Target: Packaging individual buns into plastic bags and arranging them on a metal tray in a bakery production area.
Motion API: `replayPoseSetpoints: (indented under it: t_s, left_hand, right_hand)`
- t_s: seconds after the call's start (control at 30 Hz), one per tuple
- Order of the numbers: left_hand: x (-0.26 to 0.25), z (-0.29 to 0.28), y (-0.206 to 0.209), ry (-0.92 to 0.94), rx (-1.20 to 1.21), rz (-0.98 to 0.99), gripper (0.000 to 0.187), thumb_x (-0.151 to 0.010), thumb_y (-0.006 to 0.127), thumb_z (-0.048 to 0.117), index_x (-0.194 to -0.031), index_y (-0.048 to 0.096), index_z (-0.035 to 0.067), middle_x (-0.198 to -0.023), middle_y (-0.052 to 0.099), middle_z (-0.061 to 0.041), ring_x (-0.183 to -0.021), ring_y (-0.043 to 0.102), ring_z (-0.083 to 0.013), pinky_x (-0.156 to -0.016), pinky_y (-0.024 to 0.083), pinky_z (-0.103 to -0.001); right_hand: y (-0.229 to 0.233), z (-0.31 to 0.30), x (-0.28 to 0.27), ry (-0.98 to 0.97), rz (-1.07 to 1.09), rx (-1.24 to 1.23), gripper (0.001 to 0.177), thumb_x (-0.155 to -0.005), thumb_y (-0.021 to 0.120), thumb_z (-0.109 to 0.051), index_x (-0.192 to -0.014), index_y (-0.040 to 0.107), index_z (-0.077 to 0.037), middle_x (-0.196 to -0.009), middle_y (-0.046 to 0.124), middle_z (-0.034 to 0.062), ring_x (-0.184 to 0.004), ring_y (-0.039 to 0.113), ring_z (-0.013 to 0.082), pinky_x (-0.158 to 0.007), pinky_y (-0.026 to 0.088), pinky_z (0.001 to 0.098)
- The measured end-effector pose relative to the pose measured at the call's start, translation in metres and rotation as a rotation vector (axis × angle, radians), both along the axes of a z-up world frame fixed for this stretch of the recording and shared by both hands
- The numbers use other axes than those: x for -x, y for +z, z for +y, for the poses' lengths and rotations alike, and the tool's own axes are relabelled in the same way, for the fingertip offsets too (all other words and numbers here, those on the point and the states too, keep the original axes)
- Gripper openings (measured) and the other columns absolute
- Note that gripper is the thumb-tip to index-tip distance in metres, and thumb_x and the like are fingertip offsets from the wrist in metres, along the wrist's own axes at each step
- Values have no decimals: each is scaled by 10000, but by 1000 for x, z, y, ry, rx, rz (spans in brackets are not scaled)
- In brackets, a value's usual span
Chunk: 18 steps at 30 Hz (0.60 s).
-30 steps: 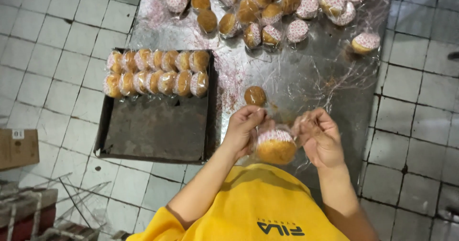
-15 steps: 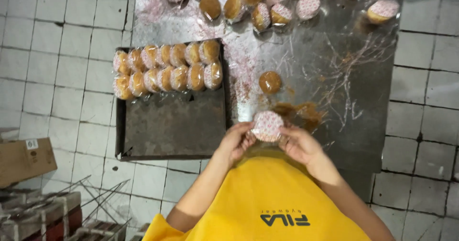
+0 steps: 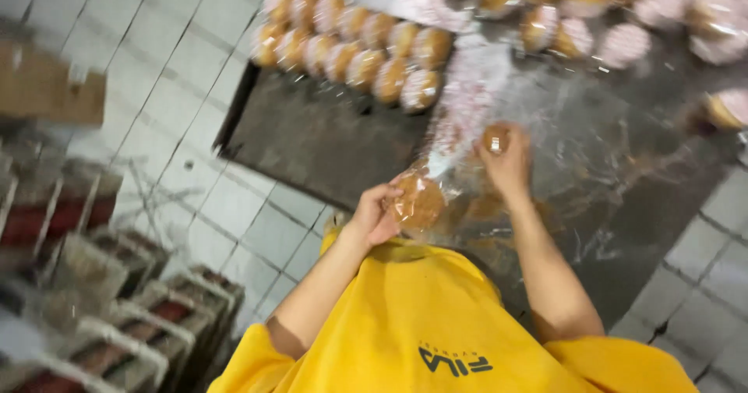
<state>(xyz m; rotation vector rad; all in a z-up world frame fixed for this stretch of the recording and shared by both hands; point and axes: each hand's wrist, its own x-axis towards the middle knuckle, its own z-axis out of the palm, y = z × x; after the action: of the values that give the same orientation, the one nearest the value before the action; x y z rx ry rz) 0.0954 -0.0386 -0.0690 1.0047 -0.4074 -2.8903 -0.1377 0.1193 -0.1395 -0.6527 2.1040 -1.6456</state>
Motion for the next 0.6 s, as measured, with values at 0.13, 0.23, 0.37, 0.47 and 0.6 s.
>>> replayPoseSetpoints:
  t_s: [0.13,0.23,0.37,0.47,0.6]
  left_hand:
    - [-22,-34,-3,122,-118,-59,586,-785,611,147,-1369,622,195,-1204,651,-156,-1020,682,-367,-842,600,-578]
    - [-49,-96,-9,165,78,-97,478,-822,702,168,-1297,640,178,-1142,631,-131,-982,695,-327,-773,634,-518]
    - [-61,-223,-38,80,859,-334,756,-605,934,199,-1261,562,144,-1185,698,-80,-1022,689,-200,-855,618,-345]
    - [-51,-311,-29,-75,1326,-367,740,-688,909,262,-1296,501,153,-1251,626,-74,-1102,627,-198,-918,524,-315]
    - [-35,-362,-69,-382,1665,-488,687,-787,816,332,-1355,445,227,-1335,626,-90,-1238,489,-371,-978,448,-424]
  right_hand:
    - [-33,-6,25,38,349,-767,978,-776,898,-385,-1561,392,-95,-1436,416,371,-1325,444,563,-1078,354,675]
    - [-130,27,59,-89,253,-413,895,-775,920,-91,-1513,414,-64,-1379,477,340,-1296,504,503,-1093,398,573]
    - [-64,46,24,-299,-1026,347,489,-929,678,-280,-1368,637,-71,-1263,732,127,-1104,725,281,-978,585,374]
    - [52,-24,-52,-118,-956,683,985,-734,947,-349,-1560,470,-104,-1496,574,158,-1352,550,325,-1059,453,496]
    - [64,-100,-93,82,-939,681,993,-783,967,-296,-1566,425,-14,-1440,600,195,-1290,598,320,-1084,503,396]
